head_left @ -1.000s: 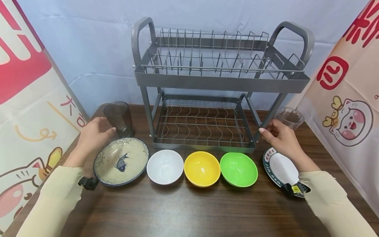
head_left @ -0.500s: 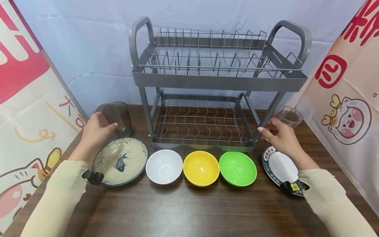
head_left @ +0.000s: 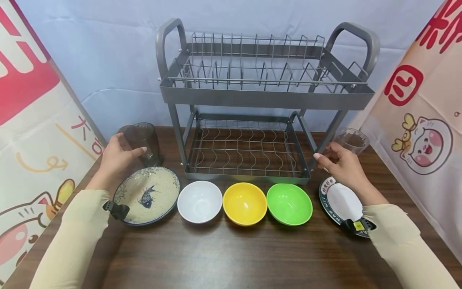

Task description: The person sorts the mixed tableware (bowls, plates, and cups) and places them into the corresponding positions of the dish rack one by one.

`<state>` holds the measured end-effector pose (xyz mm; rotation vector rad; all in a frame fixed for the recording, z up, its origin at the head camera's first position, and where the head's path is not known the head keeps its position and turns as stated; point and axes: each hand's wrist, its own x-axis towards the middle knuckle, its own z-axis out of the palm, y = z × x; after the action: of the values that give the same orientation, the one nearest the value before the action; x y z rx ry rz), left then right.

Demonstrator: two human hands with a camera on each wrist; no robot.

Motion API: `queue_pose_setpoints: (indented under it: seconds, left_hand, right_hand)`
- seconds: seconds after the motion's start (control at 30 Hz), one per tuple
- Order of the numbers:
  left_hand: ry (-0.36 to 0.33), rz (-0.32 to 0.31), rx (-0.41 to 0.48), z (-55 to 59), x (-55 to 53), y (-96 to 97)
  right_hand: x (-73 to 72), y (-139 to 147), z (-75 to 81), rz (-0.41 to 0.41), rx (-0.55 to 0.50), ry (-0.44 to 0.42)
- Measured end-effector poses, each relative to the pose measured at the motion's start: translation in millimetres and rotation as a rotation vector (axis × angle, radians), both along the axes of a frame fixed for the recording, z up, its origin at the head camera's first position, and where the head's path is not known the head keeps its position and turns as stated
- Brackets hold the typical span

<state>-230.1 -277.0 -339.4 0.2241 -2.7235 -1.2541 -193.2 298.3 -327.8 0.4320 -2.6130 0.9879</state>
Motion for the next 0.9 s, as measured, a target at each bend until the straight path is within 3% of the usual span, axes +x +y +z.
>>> queue_pose_setpoints:
  seconds: [0.33,0.47,0.6,0.7,0.77,0.9]
  left_hand:
    - [0.030,0.026,0.132,-4.4,-8.8,1.1]
    - [0.022,-0.002,0.218,-8.9,-13.5,1.9]
    - [0.057,-0.048,0.305,-12.2,-18.5,6.2]
    - [0.076,-0.036,0.362,-13.0,-20.2,10.4]
    - [0.086,-0.010,0.378,-13.1,-20.4,12.5]
    - [0.109,0.033,0.321,-13.4,-21.2,14.9]
  right_hand:
    - [-2.1,2,-2.5,0.009,-0.009,0.007]
    - [-1.4,2,-2.1,0.003,-0.001,0.002]
    - [-1.4,2,-1.9,-0.001,0.005,0.000]
    - [-1.4,1,-1.9,-0.002,0.002,-0.001]
    - [-1.2,1,-2.0,-0.003,-0.002,-0.003]
    - [-0.9,1,-1.9,-0.009,0.000,-0.006]
